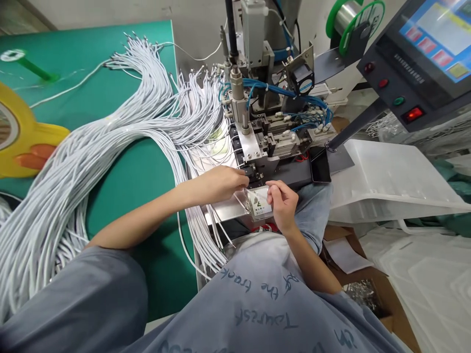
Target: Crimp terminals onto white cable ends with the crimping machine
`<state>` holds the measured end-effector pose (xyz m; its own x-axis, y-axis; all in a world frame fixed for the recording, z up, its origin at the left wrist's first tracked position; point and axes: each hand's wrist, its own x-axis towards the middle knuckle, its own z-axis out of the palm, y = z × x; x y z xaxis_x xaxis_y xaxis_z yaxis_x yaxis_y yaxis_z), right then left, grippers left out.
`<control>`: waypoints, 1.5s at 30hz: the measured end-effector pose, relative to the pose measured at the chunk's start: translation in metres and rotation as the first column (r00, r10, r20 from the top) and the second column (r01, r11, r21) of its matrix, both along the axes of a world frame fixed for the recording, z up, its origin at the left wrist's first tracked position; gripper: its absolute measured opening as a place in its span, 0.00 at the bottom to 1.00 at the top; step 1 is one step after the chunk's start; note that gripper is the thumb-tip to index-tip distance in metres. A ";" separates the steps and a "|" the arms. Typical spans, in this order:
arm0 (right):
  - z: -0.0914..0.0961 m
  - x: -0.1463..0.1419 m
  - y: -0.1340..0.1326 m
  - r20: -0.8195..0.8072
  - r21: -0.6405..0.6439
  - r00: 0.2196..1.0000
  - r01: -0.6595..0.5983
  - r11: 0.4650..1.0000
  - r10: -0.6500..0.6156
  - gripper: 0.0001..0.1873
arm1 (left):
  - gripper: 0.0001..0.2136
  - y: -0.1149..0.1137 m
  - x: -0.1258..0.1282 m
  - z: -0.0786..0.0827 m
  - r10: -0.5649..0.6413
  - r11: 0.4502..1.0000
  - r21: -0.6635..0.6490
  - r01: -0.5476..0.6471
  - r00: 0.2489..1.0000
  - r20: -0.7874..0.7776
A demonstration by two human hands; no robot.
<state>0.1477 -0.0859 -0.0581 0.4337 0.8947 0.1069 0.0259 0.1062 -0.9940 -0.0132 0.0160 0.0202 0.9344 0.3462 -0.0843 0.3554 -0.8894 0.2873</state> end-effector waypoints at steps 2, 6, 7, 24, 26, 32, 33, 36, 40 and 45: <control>0.004 0.002 0.005 -0.077 -0.015 0.997 0.017 1.000 -0.018 0.08 | 0.09 0.003 0.002 0.000 0.054 0.997 -0.068 -0.045 0.989 0.139; 0.018 0.001 0.013 -0.098 -0.022 0.994 -0.041 0.999 0.039 0.07 | 0.09 0.002 0.007 -0.008 0.106 0.988 -0.144 -0.051 0.905 0.411; 0.021 0.000 0.013 -0.088 -0.016 0.994 -0.062 0.998 0.060 0.08 | 0.09 0.001 0.008 -0.011 0.112 0.988 -0.146 -0.049 0.877 0.466; 0.045 0.009 0.026 0.367 0.167 0.925 -0.172 0.971 0.101 0.05 | 0.11 0.003 0.009 -0.021 0.038 0.999 -0.003 -0.043 0.826 0.563; 0.045 0.010 0.026 0.298 0.148 0.947 -0.172 0.974 0.122 0.05 | 0.11 0.001 0.010 -0.024 0.028 0.998 0.024 -0.051 0.827 0.561; 0.027 -0.004 0.028 0.038 0.093 0.998 -0.055 0.994 0.052 0.07 | 0.11 -0.002 0.013 -0.029 0.048 0.995 0.042 -0.095 0.783 0.620; 0.024 -0.007 0.029 0.004 0.085 0.999 -0.035 0.996 0.035 0.07 | 0.12 -0.002 0.013 -0.030 0.041 0.995 0.047 -0.090 0.780 0.624; 0.020 -0.013 0.029 -0.056 0.055 0.998 0.008 0.998 -0.005 0.09 | 0.12 0.000 0.013 -0.030 0.011 0.994 0.077 -0.075 0.782 0.623; 0.030 0.001 0.029 0.108 0.026 0.993 -0.058 0.998 0.055 0.08 | 0.13 0.002 0.010 -0.029 -0.046 0.983 0.174 -0.064 0.825 0.563; 0.039 0.015 0.031 0.183 -0.080 0.961 -0.195 0.978 0.207 0.07 | 0.13 -0.001 0.010 -0.030 -0.073 0.962 0.264 -0.071 0.864 0.499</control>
<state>0.1627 -0.0545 -0.0195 0.2215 0.9686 0.1129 0.1988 0.0685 -0.9776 -0.0032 0.0150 -0.0101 0.8245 0.2871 0.4875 0.2268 -0.9571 0.1800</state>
